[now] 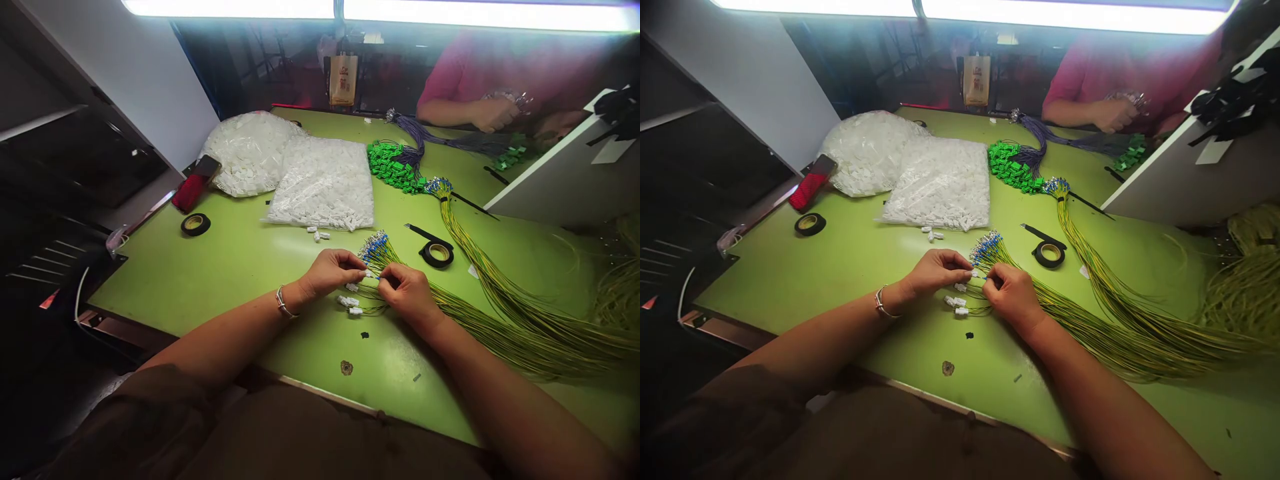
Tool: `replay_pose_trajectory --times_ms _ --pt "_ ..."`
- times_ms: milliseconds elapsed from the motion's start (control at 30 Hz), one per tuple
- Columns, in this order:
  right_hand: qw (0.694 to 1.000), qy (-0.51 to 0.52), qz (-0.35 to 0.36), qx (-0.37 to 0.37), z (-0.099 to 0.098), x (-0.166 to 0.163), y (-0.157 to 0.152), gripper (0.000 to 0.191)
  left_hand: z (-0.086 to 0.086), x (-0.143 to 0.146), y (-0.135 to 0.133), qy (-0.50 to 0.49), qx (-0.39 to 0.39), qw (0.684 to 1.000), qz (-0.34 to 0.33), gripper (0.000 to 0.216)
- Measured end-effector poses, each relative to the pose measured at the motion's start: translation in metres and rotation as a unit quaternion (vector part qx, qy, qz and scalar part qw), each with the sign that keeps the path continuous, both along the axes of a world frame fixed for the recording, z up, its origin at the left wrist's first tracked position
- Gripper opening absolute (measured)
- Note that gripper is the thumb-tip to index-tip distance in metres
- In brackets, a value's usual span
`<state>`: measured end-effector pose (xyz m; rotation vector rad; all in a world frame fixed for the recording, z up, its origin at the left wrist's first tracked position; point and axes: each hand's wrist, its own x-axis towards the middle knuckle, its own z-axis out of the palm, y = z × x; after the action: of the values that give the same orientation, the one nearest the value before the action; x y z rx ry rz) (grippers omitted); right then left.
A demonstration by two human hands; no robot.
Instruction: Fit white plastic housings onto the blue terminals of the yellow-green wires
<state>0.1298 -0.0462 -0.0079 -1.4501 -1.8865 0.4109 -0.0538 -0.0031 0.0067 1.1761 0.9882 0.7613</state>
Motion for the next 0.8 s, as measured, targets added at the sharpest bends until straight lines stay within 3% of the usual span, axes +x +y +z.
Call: replay_pose_trajectory --times_ms 367,533,800 --pt "0.999 -0.036 -0.03 0.018 0.0025 -0.0017 -0.003 0.011 -0.0043 0.0027 -0.0019 0.003 -0.016 1.0 -0.004 0.026" --pt "0.999 -0.015 0.024 0.023 0.0016 -0.0028 -0.0043 0.011 -0.007 0.0069 -0.0044 0.011 0.006 1.0 0.003 0.022" --pt "0.984 0.135 0.012 -0.113 -0.0021 0.005 0.0017 0.007 -0.0076 0.0085 -0.006 0.014 0.033 0.999 0.015 0.019"
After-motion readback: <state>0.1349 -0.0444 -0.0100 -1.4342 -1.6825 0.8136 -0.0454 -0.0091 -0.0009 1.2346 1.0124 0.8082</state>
